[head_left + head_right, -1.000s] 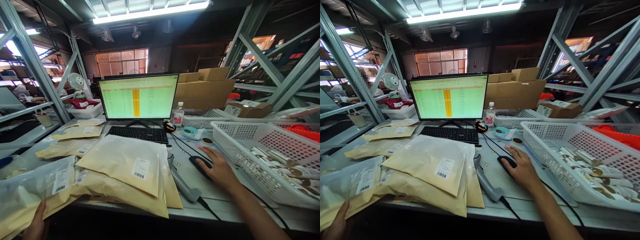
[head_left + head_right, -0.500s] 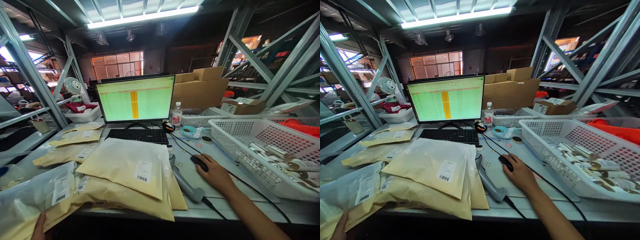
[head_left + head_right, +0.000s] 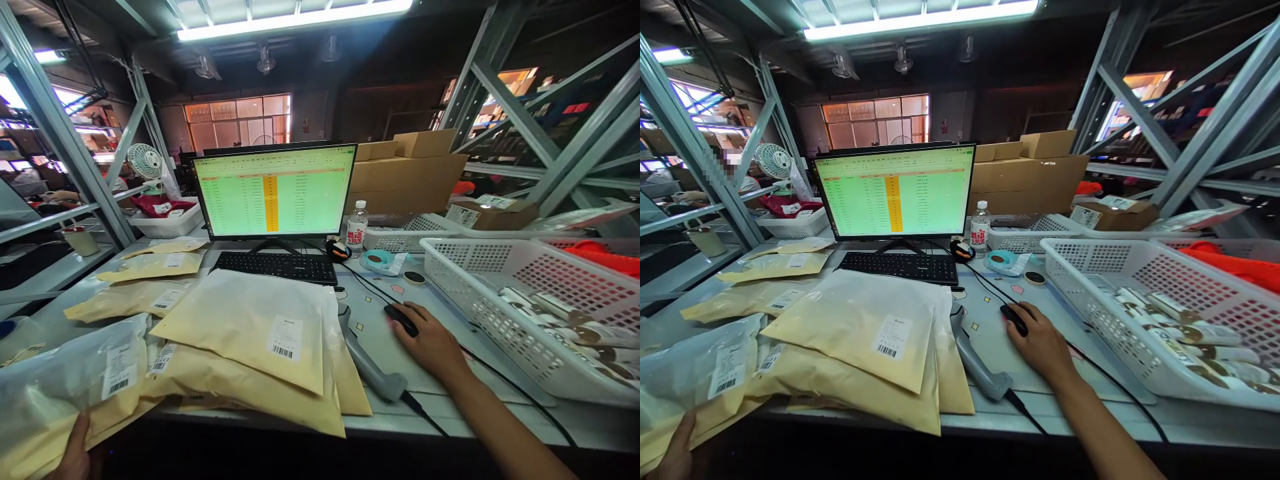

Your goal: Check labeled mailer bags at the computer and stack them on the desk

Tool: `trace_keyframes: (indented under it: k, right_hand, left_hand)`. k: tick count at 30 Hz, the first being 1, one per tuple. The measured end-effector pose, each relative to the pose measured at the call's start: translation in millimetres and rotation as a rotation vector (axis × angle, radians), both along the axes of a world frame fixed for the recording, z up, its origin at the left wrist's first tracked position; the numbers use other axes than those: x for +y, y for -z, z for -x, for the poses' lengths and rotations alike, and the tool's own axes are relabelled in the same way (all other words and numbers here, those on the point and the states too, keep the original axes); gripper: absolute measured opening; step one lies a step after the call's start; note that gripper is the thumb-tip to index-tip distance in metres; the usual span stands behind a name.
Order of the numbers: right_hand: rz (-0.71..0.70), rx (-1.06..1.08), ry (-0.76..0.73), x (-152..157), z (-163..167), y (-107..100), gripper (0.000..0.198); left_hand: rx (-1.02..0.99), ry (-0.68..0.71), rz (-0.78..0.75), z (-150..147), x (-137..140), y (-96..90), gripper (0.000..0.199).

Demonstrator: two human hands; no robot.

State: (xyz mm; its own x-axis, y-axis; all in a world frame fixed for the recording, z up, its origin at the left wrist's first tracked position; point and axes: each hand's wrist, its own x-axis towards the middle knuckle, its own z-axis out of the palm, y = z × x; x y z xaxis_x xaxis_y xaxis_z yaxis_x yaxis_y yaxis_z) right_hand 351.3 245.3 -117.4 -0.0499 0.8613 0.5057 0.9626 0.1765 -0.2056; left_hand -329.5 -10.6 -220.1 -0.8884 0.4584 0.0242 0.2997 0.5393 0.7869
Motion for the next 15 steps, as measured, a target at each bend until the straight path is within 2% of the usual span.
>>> trace_keyframes:
  k: [5,11,15]
  right_hand:
    - [0.008,-0.009,-0.032,7,1,1,0.05]
    - [0.041,-0.052,-0.044,8,4,4,0.051]
    - [0.038,-0.048,-0.033,7,4,3,0.048]
  left_hand:
    - [-0.048,-0.059,0.032,-7,0,-5.1,0.104]
    - [0.094,-0.048,0.01,-31,-2,-16.4,0.097]
    - [-0.034,-0.121,-0.044,-21,3,-16.9,0.091]
